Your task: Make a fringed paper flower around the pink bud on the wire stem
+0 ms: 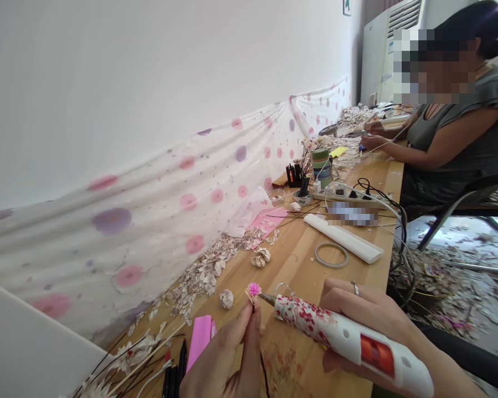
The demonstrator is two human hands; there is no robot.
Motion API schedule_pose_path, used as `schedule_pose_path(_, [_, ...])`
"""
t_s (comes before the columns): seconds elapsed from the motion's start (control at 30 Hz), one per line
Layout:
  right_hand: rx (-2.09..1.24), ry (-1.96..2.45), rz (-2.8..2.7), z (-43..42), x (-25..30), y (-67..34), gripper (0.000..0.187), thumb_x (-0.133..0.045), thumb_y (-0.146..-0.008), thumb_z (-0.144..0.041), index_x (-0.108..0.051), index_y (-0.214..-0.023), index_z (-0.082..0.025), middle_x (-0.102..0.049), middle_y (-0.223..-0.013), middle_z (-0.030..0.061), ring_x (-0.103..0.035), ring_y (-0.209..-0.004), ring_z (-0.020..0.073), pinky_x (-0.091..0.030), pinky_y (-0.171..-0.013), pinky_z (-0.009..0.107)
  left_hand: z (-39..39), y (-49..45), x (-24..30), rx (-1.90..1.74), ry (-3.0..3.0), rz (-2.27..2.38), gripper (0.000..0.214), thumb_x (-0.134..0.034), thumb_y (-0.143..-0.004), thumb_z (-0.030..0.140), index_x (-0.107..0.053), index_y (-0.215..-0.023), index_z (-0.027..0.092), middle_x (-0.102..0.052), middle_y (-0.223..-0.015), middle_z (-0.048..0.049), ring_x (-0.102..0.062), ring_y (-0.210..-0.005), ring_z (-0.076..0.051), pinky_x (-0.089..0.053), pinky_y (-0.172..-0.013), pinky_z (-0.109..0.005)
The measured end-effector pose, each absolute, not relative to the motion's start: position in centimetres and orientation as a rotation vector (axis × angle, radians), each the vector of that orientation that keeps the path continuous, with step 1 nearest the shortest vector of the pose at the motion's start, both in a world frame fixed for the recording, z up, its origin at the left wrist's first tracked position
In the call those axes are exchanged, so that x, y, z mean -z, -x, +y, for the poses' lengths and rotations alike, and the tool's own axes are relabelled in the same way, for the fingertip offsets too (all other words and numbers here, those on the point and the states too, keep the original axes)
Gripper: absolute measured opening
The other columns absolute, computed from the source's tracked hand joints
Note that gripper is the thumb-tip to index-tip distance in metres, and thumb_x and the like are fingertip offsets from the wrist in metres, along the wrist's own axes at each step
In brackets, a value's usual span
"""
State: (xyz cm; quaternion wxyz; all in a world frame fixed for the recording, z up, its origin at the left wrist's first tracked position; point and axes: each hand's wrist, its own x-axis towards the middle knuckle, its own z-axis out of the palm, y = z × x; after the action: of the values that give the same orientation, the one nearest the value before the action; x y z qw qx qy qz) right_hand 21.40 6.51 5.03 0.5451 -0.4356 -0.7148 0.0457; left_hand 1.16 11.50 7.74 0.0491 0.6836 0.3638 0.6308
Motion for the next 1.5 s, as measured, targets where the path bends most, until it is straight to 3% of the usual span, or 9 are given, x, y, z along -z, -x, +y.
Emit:
schedule_pose_path(0.33, [-0.312,1.589,-1.472,12.7,-0.9,-25.4,0.039,-0.062,-0.093,-0.054,-0.056,-0.07,-0.023,-0.062,-0.066,0.001,-0.056,-0.061,0.02,-0.037,-0.057,0.03,11.7,-1.5,-8.2,-1.973,-1.93,1.073,0.015,-0.079,-0.081,0.022,-0.083,-0.09,0.033,-0.082,-0.074,0.0091,-0.073,-0.051,-0.011,-0.06,-0.053,-0.018])
schedule_pose_path(0.5, [-0.436,1.672,-1.402,16.2,4.4,-28.1,0.043,-0.054,-0.095,-0.051,-0.078,-0.112,-0.02,-0.082,-0.096,0.0079,-0.074,-0.08,0.0282,-0.054,-0.067,0.032,11.4,-1.6,-8.7,-1.982,-1.879,1.1,0.013,-0.081,-0.081,0.025,-0.083,-0.09,0.035,-0.082,-0.076,0.0092,-0.073,-0.051,-0.011,-0.06,-0.052,-0.018])
schedule_pose_path(0.67, [-0.463,1.776,-1.361,16.9,6.9,-28.9,0.043,-0.056,-0.093,-0.049,-0.08,-0.114,-0.021,-0.083,-0.106,0.0084,-0.077,-0.093,0.0331,-0.057,-0.077,0.036,11.6,-1.5,-9.1,-1.948,-1.876,1.121,0.02,-0.083,-0.078,0.021,-0.083,-0.091,0.037,-0.082,-0.076,0.01,-0.074,-0.052,-0.01,-0.059,-0.052,-0.013])
schedule_pose_path(0.8, [-0.343,1.945,-1.251,15.6,5.4,-29.3,0.05,-0.062,-0.083,-0.06,-0.078,-0.09,-0.013,-0.079,-0.087,0.0196,-0.073,-0.084,0.0436,-0.056,-0.072,0.048,11.9,-1.4,-8.5,-1.947,-1.749,1.049,0.023,-0.083,-0.075,0.02,-0.084,-0.088,0.039,-0.082,-0.074,0.0103,-0.074,-0.051,-0.009,-0.06,-0.054,-0.012])
schedule_pose_path(0.87, [-0.226,2.002,-1.175,14.1,2.9,-28.8,0.059,-0.069,-0.073,-0.065,-0.073,-0.095,-0.01,-0.074,-0.098,0.0286,-0.067,-0.098,0.0537,-0.053,-0.081,0.06,11.8,-1.8,-8.4,-1.918,-1.606,1.033,0.022,-0.085,-0.073,0.021,-0.084,-0.086,0.038,-0.082,-0.076,0.0092,-0.074,-0.053,-0.009,-0.061,-0.057,-0.012])
schedule_pose_path(0.93, [-0.185,1.92,-1.187,12.4,-0.6,-27.0,0.062,-0.061,-0.082,-0.069,-0.067,-0.112,-0.016,-0.071,-0.117,0.0227,-0.066,-0.11,0.0442,-0.053,-0.092,0.054,11.6,-2.2,-8.4,-1.889,-1.411,1.017,0.016,-0.087,-0.07,0.026,-0.084,-0.083,0.035,-0.083,-0.077,0.0063,-0.073,-0.052,-0.009,-0.061,-0.058,-0.013])
schedule_pose_path(1.07, [-0.771,1.288,-1.555,9.6,-8.2,-20.1,0.035,-0.055,-0.099,-0.057,-0.065,-0.104,-0.024,-0.073,-0.102,0.0068,-0.068,-0.097,0.0242,-0.054,-0.088,0.035,11.8,-2.2,-8.6,-1.901,-1.089,0.972,0.022,-0.095,-0.06,0.038,-0.084,-0.077,0.03,-0.082,-0.071,0.0008,-0.069,-0.046,-0.009,-0.06,-0.053,-0.014])
schedule_pose_path(1.33, [-1.37,0.708,-1.748,11.8,-11.1,-11.7,0.017,-0.063,-0.094,-0.034,-0.064,-0.092,-0.018,-0.062,-0.082,0.0007,-0.06,-0.073,0.0149,-0.049,-0.069,0.025,13.2,1.4,-9.0,-1.86,-0.707,0.939,0.041,-0.102,-0.041,0.043,-0.083,-0.07,0.022,-0.082,-0.071,-0.0085,-0.078,-0.059,-0.027,-0.067,-0.055,-0.029])
schedule_pose_path(1.5, [-1.22,0.605,-1.789,13.1,-10.8,-10.4,0.032,-0.056,-0.103,-0.044,-0.064,-0.09,-0.017,-0.059,-0.084,0.0014,-0.052,-0.077,0.0144,-0.046,-0.072,0.024,13.5,1.5,-10.0,-1.898,-0.552,0.95,0.049,-0.103,-0.029,0.045,-0.081,-0.065,0.021,-0.081,-0.067,-0.0084,-0.077,-0.056,-0.024,-0.064,-0.052,-0.025])
